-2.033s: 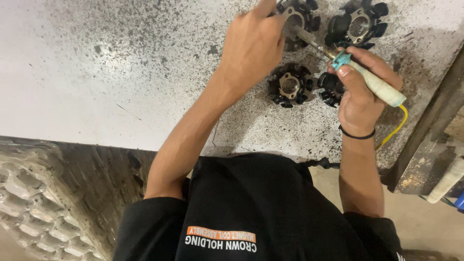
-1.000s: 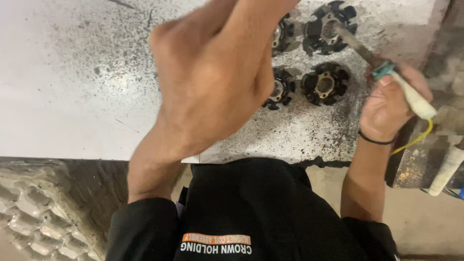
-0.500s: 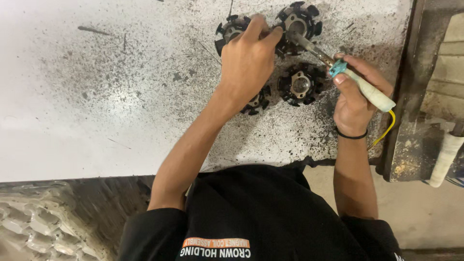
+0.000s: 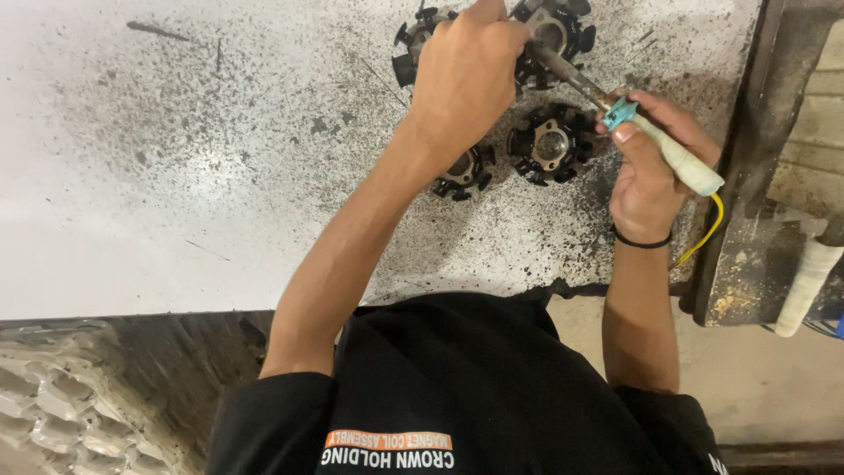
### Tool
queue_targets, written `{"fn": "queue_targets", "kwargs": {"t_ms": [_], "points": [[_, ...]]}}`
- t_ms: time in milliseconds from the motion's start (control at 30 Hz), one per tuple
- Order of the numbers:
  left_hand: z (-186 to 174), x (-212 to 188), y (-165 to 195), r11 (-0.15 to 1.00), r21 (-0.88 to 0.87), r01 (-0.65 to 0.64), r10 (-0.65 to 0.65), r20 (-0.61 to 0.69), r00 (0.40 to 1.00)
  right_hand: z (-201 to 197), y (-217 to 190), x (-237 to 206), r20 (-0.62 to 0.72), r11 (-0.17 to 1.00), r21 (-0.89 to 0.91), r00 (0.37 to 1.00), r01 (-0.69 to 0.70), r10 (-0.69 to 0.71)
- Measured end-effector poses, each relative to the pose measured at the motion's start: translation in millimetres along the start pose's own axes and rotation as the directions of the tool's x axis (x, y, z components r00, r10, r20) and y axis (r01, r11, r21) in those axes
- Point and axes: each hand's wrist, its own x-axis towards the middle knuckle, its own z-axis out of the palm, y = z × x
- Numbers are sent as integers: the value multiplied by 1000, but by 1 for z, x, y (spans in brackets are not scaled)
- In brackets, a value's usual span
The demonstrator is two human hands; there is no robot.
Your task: The person arranges black armature rotor parts on a workbench, uses a soldering iron to solder each part's center hub, and touches a probe to the parts. They connect red test leads to a testing machine, place finished parts into molded trays, and move parts across the bench.
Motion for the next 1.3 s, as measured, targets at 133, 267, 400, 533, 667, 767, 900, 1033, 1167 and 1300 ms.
{"fn": "queue_targets", "kwargs": {"t_ms": [133, 267, 400, 533, 667, 767, 900, 1033, 1167, 1300], "points": [[2, 2, -2, 1000, -13, -16, 16, -15, 1000, -4, 2, 0, -25, 1000, -19, 1000, -16, 16], [3, -3, -2, 995, -95, -30, 28, -24, 999, -7, 3, 1, -24, 999, 33, 1000, -18, 19], [1, -8, -1, 996, -82, -38, 35, -40, 999, -7, 3, 1, -40, 997, 63, 999, -33, 35], [-2, -6, 2, 999, -26, -37, 36, -46, 998, -4, 2, 1, -81, 996, 65, 995, -54, 59], [-1, -9, 0, 998, -34, -47, 46, -47, 998, -4, 0, 3, -51, 998, 52, 998, -32, 35], [4, -13, -6, 996, -44, -74, 71, -78, 994, -5, 1, 2, -92, 996, 66, 993, -64, 70], [10, -6, -9, 994, 19, -110, 111, -46, 993, -7, 3, 2, 2, 998, 62, 1000, -16, 16], [-3, 4, -1, 990, 69, -120, 122, -26, 992, -16, -5, 3, -8, 985, 160, 998, 59, -58], [-30, -26, 16, 993, -103, -55, 52, -29, 998, -25, -24, -30, -55, 988, 120, 994, 100, -94], [-32, -68, 33, 987, -135, -83, 87, 25, 996, -19, -16, -96, -113, 995, 4, 988, 104, -103]]}}
